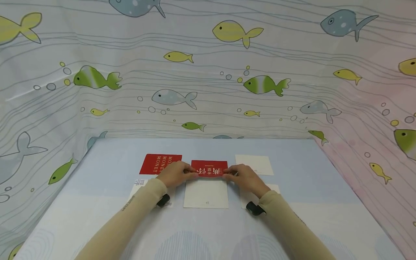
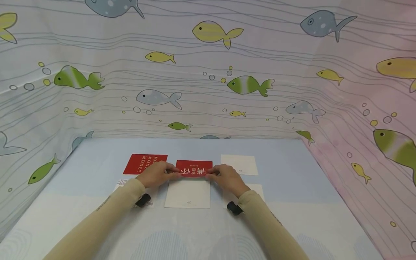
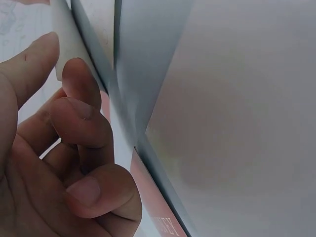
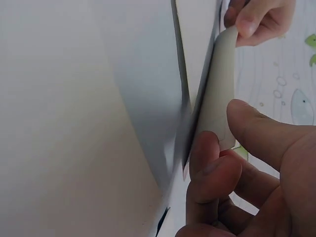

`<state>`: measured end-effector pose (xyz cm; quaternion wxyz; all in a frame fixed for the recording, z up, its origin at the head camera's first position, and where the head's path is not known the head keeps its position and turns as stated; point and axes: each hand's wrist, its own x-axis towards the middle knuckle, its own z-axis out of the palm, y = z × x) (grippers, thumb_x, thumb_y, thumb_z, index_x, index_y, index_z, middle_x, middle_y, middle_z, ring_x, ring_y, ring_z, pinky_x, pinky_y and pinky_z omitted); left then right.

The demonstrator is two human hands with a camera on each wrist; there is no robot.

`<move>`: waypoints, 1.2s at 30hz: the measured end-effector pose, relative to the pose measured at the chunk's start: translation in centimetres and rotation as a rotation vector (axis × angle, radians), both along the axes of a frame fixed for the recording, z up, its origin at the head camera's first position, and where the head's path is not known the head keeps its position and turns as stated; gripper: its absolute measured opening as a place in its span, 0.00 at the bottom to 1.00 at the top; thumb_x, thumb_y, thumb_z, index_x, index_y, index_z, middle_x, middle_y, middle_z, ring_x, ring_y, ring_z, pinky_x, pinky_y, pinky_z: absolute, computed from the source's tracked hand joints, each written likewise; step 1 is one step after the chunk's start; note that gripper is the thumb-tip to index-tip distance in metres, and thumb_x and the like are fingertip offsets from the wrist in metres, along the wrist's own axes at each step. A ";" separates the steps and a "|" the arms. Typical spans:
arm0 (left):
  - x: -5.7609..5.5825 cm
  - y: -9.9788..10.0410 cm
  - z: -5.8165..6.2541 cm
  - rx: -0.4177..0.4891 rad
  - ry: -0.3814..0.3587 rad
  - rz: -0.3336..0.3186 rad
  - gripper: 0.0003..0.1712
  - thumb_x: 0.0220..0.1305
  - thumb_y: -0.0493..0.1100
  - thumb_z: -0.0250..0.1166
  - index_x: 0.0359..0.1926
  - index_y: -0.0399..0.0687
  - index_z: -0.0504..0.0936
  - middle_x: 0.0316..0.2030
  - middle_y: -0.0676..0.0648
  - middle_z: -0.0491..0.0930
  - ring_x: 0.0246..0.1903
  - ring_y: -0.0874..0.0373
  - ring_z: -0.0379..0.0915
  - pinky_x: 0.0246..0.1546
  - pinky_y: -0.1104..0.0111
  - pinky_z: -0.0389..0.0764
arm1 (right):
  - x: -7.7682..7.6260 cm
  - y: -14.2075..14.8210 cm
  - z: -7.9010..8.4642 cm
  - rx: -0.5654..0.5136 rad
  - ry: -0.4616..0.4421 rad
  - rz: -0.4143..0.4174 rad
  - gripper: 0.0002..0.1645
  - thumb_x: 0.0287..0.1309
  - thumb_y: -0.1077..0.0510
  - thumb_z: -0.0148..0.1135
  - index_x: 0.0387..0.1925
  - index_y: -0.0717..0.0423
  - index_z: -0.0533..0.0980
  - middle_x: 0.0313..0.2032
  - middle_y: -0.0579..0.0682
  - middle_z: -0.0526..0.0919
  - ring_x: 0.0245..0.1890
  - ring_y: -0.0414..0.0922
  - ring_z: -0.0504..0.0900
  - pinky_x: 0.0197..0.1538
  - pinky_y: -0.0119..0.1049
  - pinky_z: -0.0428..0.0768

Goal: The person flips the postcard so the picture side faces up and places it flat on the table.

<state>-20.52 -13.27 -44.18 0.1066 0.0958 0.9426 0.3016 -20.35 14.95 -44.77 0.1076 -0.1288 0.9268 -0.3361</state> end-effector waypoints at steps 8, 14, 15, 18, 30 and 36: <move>-0.4 0.1 -0.1 0.011 0.002 0.006 0.19 0.63 0.56 0.72 0.51 0.56 0.88 0.46 0.56 0.84 0.50 0.55 0.74 0.54 0.56 0.78 | -0.4 -0.3 -0.1 0.012 0.001 -0.009 0.19 0.65 0.45 0.68 0.53 0.47 0.84 0.43 0.41 0.83 0.43 0.43 0.76 0.49 0.42 0.76; -0.8 0.1 -0.4 0.004 0.006 0.015 0.19 0.63 0.56 0.72 0.52 0.57 0.88 0.47 0.56 0.84 0.51 0.55 0.74 0.54 0.55 0.77 | -0.7 -0.6 0.0 0.017 -0.007 -0.034 0.20 0.65 0.46 0.68 0.55 0.47 0.84 0.44 0.42 0.83 0.44 0.44 0.75 0.50 0.43 0.76; -1.0 0.1 -0.4 -0.003 0.008 0.017 0.19 0.63 0.56 0.72 0.52 0.57 0.88 0.47 0.56 0.84 0.50 0.56 0.74 0.54 0.56 0.77 | -0.8 -0.6 0.0 0.017 -0.007 -0.038 0.20 0.65 0.46 0.68 0.55 0.47 0.84 0.44 0.42 0.83 0.44 0.44 0.75 0.50 0.43 0.76; -1.2 0.2 -0.5 -0.013 0.011 0.020 0.20 0.63 0.57 0.72 0.53 0.57 0.88 0.45 0.56 0.84 0.48 0.57 0.74 0.51 0.58 0.78 | -0.9 -0.7 0.0 0.015 -0.008 -0.048 0.19 0.64 0.47 0.69 0.55 0.47 0.84 0.43 0.42 0.83 0.44 0.44 0.75 0.50 0.43 0.76; -0.9 0.5 -0.1 -0.051 0.030 0.017 0.20 0.65 0.56 0.70 0.54 0.54 0.87 0.38 0.56 0.84 0.41 0.57 0.74 0.44 0.61 0.77 | -0.8 -1.1 -0.1 0.043 0.001 -0.068 0.20 0.65 0.48 0.68 0.56 0.49 0.83 0.40 0.44 0.82 0.42 0.45 0.75 0.48 0.43 0.75; -0.7 0.5 0.1 -0.060 0.041 0.018 0.19 0.67 0.55 0.69 0.53 0.54 0.88 0.43 0.55 0.85 0.45 0.55 0.75 0.48 0.58 0.79 | -0.6 -1.3 -0.1 0.074 0.000 -0.080 0.20 0.66 0.47 0.67 0.57 0.47 0.83 0.39 0.44 0.80 0.41 0.45 0.74 0.46 0.42 0.75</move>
